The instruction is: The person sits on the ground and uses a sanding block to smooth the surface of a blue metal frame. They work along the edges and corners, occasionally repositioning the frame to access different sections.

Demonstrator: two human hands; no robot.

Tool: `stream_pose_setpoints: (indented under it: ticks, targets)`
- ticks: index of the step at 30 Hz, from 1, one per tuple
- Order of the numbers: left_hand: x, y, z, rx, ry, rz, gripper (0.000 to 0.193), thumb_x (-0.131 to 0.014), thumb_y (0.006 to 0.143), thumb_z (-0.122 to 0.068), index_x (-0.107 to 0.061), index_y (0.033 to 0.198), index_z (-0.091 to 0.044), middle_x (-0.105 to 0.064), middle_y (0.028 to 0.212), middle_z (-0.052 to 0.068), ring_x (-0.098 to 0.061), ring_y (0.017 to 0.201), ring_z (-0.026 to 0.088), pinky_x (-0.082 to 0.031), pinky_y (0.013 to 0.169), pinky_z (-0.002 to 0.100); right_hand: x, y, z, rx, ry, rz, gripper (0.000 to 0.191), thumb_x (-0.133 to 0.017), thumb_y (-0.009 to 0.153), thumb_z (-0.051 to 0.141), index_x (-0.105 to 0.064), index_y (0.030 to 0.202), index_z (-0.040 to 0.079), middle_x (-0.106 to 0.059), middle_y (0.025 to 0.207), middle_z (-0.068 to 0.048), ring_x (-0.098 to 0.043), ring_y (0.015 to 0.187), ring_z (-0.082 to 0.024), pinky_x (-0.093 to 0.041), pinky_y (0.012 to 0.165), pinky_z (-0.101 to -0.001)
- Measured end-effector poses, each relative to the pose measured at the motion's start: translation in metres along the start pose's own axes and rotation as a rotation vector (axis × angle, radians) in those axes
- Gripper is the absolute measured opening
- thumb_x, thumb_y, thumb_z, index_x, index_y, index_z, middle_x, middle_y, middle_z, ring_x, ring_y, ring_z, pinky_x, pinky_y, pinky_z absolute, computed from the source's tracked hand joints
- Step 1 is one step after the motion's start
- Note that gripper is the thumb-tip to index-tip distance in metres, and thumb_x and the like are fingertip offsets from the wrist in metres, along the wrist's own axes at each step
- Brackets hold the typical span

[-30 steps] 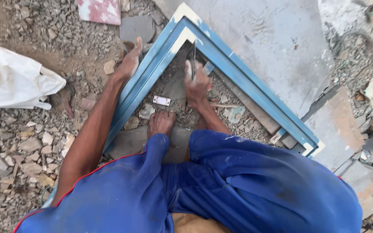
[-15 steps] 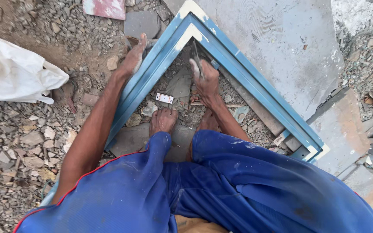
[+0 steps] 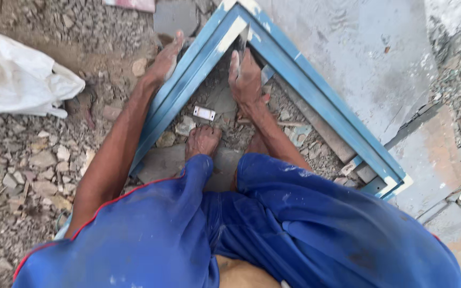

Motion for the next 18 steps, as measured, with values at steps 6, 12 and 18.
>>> stream_pose_setpoints:
  ticks: [6,12,18]
  targets:
    - [0.001,0.006,-0.001,-0.039,0.032,0.012,0.096,-0.017,0.096,-0.076,-0.046,0.151,-0.002,-0.041,0.16,0.022,-0.036,0.15,0.034,-0.023,0.122,0.05,0.027,0.014,0.03,0.204,0.047,0.107,0.021,-0.054,0.106,0.011,-0.058,0.11,-0.01,-0.063,0.09,-0.024,-0.066,0.069,-0.038,-0.055,0.059,-0.0428]
    - [-0.002,-0.012,-0.031,-0.042,0.008,0.002,0.092,-0.023,0.095,-0.075,-0.054,0.146,-0.005,-0.055,0.149,0.021,-0.051,0.138,0.034,-0.036,0.115,0.054,0.033,0.012,0.044,0.05,0.094,0.102,0.019,-0.057,0.107,0.013,-0.056,0.108,-0.006,-0.061,0.091,-0.023,-0.066,0.074,-0.042,-0.054,0.062,-0.0453]
    - [-0.006,-0.02,-0.068,-0.158,0.453,-0.283,0.072,-0.035,0.103,-0.063,-0.053,0.149,-0.011,-0.065,0.132,0.021,-0.062,0.123,0.033,-0.051,0.109,0.05,0.031,0.036,0.025,-0.286,0.055,0.209,0.028,-0.047,0.113,0.023,-0.063,0.113,0.0,-0.067,0.077,-0.014,-0.066,0.061,-0.024,-0.053,0.047,-0.0345]
Point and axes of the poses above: each hand's wrist, its own y-axis towards the middle knuckle, its own x-axis out of the back of the hand, z = x × y, the point moved 1 cm from there along y, towards the middle knuckle
